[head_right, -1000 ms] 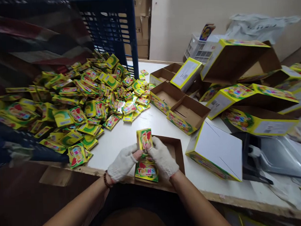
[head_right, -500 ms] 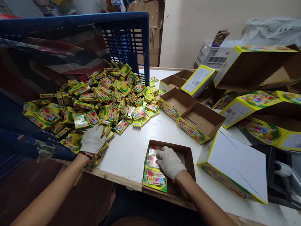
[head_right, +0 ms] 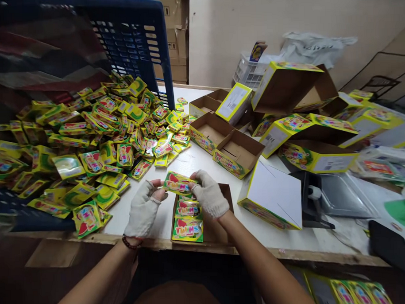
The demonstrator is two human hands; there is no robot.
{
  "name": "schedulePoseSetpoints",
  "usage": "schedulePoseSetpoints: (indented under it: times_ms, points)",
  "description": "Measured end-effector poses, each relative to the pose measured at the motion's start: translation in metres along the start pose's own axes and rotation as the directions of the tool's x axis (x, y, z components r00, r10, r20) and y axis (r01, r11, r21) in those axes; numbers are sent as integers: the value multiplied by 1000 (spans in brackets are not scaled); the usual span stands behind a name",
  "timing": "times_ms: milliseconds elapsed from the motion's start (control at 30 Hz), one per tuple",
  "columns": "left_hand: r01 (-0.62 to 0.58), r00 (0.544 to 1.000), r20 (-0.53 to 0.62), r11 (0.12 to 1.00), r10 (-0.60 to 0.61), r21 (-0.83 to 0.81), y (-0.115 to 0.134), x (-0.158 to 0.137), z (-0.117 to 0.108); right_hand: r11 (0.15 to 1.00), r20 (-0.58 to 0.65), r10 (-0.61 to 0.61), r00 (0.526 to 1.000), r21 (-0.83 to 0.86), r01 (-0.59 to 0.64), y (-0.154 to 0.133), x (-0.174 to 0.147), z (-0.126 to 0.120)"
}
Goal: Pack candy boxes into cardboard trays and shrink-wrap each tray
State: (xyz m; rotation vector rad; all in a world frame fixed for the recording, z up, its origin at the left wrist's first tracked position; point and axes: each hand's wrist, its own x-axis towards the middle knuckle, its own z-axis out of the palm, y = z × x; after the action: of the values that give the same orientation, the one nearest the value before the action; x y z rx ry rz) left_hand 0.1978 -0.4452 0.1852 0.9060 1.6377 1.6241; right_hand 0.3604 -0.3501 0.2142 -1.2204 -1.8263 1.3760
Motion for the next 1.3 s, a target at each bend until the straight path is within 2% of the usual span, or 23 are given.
schedulePoseSetpoints:
  times_ms: [33, 67, 100, 133, 200, 233, 300, 367, 467, 533, 567, 600, 667, 700, 767, 867, 933, 1000, 1033, 1100, 1167, 1200, 1300]
  points:
    - [-125, 992, 26, 984, 123, 126, -3, -6, 3, 994, -39, -39, 998, -101, 35, 8, 2, -8]
    - [-282, 959, 106, 926, 264, 250, -5, -12, 4, 979, -54, -56, 997, -198, 44, 16, 3, -15]
    - [-444, 894, 238, 826, 380, 348, -6, -19, 5, 957, -49, -46, 998, -287, 30, 23, 4, -20]
    - [-585, 805, 394, 702, 443, 406, -6, -26, 7, 933, -33, -18, 999, -361, 5, 31, 5, -22]
    - [-750, 649, 644, 483, 406, 452, -6, -39, 11, 888, -1, 36, 999, -460, -32, 42, 8, -17]
    - [-777, 617, 706, 411, 346, 477, -6, -45, 15, 864, 9, 46, 999, -502, -36, 45, 9, -12]
    - [-771, 625, 739, 348, 251, 534, -7, -53, 21, 782, 17, 43, 999, -623, -23, 49, 10, 0]
    - [-769, 618, 746, 387, 247, 508, -9, -56, 22, 631, 35, 42, 999, -776, 0, 50, 9, 10]
    - [-800, 589, 659, 450, 467, 397, -16, -54, 2, 416, 99, 50, 994, -907, 70, 45, 2, 15]
    - [-764, 635, 479, 403, 606, 503, -19, -49, -26, 348, 164, 87, 983, -929, 124, 37, -4, 15]
    - [-679, 688, 375, 370, 621, 634, -20, -47, -44, 317, 196, 121, 973, -937, 149, 33, -6, 15]
    - [-532, 761, 266, 334, 592, 778, -20, -45, -63, 282, 220, 165, 961, -945, 168, 28, -7, 16]
    - [-135, 905, 28, 225, 425, 965, -18, -40, -100, 203, 237, 258, 937, -961, 187, 17, -9, 19]
    - [36, 942, -83, 150, 325, 988, -16, -38, -116, 173, 239, 298, 924, -966, 193, 12, -10, 21]
    - [251, 955, -251, 24, 159, 968, -16, -33, -139, 147, 251, 349, 903, -966, 212, 4, -9, 26]
    - [342, 939, -341, -34, 37, 939, -24, -27, -152, 169, 303, 370, 878, -951, 257, -3, -5, 25]
    - [345, 938, -346, 25, 35, 938, -33, -28, -148, 180, 341, 340, 876, -938, 295, -5, -3, 20]
    - [305, 938, -325, 159, 121, 939, -43, -37, -138, 252, 373, 234, 898, -915, 315, -8, -3, 18]
    - [241, 939, -288, 241, 187, 940, -48, -43, -130, 334, 378, 143, 914, -888, 315, -9, -5, 20]
    - [13, 932, -148, 379, 330, 925, -55, -57, -112, 572, 330, -33, 943, -768, 288, -14, -8, 29]
    - [-274, 877, 36, 439, 479, 856, -57, -67, -95, 794, 339, -58, 939, -555, 249, -21, -12, 44]
    - [-395, 836, 116, 442, 536, 805, -56, -70, -90, 872, 406, -2, 914, -447, 200, -25, -13, 52]
    - [-567, 755, 239, 423, 611, 707, -46, -66, -92, 985, 664, 153, 731, -164, -58, -37, -13, 67]
